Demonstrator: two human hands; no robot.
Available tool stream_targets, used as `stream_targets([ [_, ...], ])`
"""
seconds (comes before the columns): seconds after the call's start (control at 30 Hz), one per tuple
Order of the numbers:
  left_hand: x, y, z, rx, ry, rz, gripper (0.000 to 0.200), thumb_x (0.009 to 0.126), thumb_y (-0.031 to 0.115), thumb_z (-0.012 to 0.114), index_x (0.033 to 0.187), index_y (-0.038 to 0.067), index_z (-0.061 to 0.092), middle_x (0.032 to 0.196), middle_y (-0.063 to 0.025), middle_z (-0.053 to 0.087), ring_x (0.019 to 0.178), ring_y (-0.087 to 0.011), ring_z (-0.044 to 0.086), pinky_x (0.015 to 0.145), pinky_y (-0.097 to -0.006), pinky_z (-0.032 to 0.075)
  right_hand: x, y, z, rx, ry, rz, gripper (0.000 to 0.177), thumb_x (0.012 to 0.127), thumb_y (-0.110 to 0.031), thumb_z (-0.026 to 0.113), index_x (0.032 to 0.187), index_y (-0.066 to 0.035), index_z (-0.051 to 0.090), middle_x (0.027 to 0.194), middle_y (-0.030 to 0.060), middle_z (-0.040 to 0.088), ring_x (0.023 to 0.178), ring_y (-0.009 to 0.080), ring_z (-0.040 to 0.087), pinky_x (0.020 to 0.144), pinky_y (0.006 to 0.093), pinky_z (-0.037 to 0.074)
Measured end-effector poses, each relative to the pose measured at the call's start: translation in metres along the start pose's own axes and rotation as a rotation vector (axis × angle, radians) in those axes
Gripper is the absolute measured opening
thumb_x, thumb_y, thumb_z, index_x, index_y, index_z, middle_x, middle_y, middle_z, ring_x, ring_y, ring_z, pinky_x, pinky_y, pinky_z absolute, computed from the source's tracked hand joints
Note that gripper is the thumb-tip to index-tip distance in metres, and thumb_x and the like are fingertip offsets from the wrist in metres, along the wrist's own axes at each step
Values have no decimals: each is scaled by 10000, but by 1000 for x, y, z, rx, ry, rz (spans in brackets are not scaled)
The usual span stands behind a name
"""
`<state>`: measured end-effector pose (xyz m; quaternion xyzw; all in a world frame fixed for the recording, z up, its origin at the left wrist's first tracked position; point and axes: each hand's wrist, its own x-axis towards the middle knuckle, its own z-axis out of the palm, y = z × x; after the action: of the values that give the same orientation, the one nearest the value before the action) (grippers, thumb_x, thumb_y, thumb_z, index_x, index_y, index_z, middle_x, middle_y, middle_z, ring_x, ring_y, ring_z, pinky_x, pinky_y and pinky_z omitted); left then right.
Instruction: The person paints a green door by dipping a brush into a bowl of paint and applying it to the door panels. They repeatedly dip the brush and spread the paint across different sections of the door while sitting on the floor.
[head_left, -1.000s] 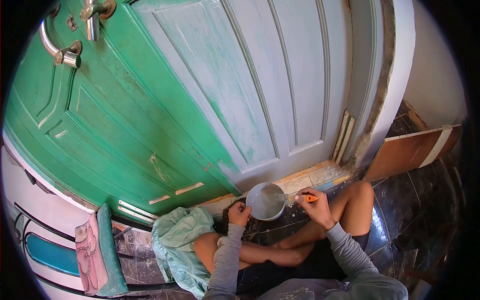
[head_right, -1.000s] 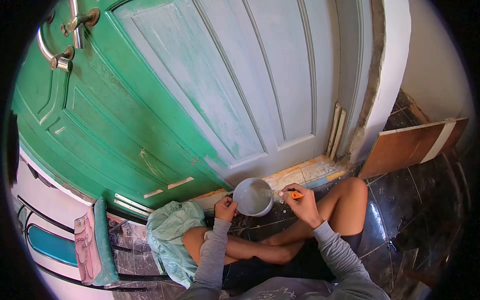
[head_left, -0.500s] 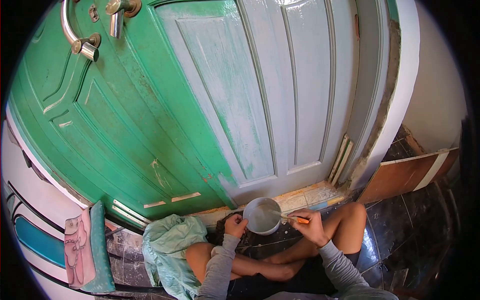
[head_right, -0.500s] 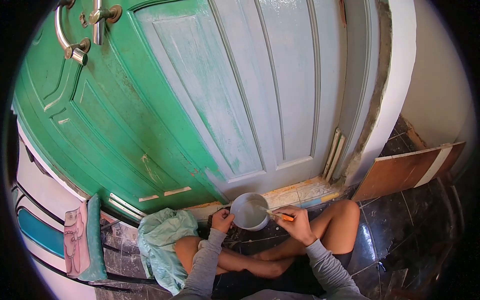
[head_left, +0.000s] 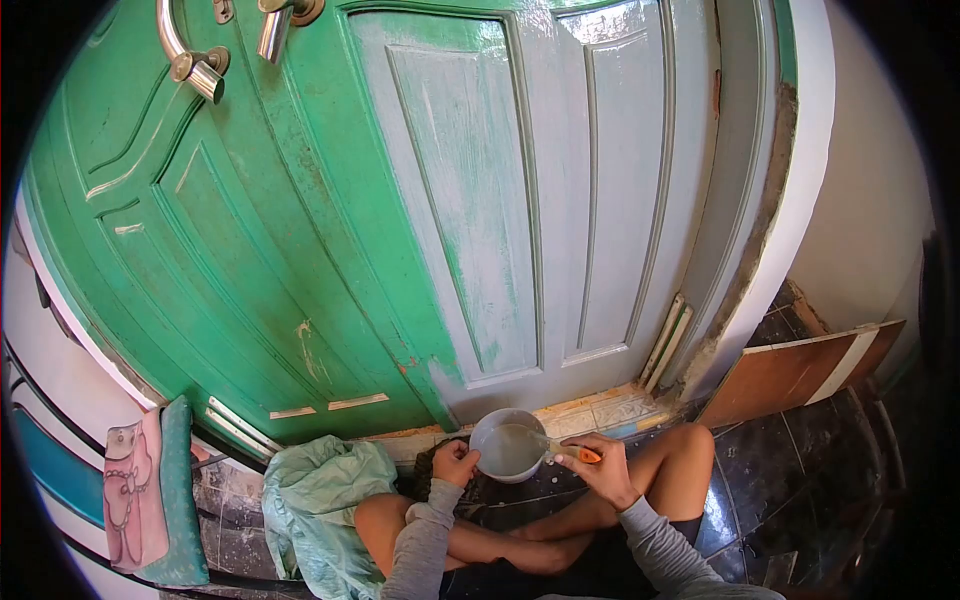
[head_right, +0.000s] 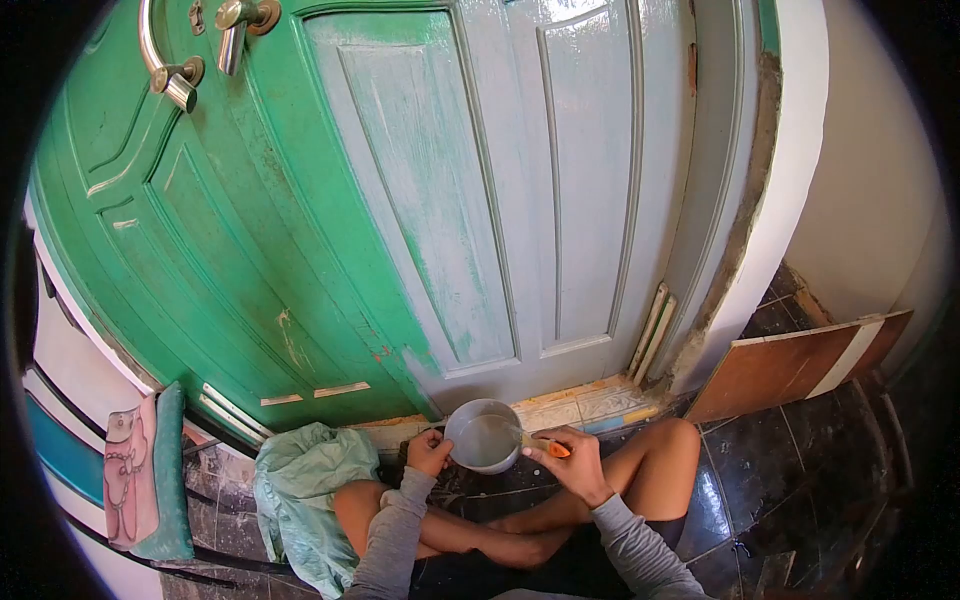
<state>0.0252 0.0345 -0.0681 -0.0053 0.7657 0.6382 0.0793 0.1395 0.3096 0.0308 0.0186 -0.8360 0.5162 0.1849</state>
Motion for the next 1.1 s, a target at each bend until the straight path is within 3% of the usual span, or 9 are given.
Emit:
stream_targets([
  [0.27, 1, -2, 0, -12, 9, 16, 172, 773, 135, 698, 772, -18, 622, 608, -61, 629, 476, -125, 588, 443, -272, 453, -1, 10, 2, 9, -71, -24, 235, 776, -120, 748, 983, -10, 734, 954, 159, 721, 852, 241, 714, 786, 325, 551],
  [0.6, -4, 4, -1, 37, -18, 29, 154, 799, 122, 682, 814, -13, 611, 600, -60, 615, 463, -116, 555, 434, -262, 430, -1, -6, 1, -72, -39, -115, 200, 819, -128, 734, 982, -12, 727, 934, 162, 716, 832, 279, 710, 772, 340, 555],
  [0.7, -1, 1, 0, 20, 12, 33, 190, 758, 152, 716, 743, -9, 616, 578, -42, 603, 464, -113, 579, 440, -271, 451, -1, -9, 1, -69, -29, -100, 197, 822, -126, 732, 980, -9, 724, 930, 163, 716, 829, 281, 709, 767, 342, 554],
  [1.1, -2, 6, 0, -1, 27, 36, 183, 755, 138, 703, 724, -18, 612, 581, -52, 616, 462, -119, 585, 446, -276, 458, 1, 2, -1, -45, 41, -106, 180, 821, -110, 718, 958, 7, 723, 907, 161, 718, 814, 263, 706, 758, 331, 546],
])
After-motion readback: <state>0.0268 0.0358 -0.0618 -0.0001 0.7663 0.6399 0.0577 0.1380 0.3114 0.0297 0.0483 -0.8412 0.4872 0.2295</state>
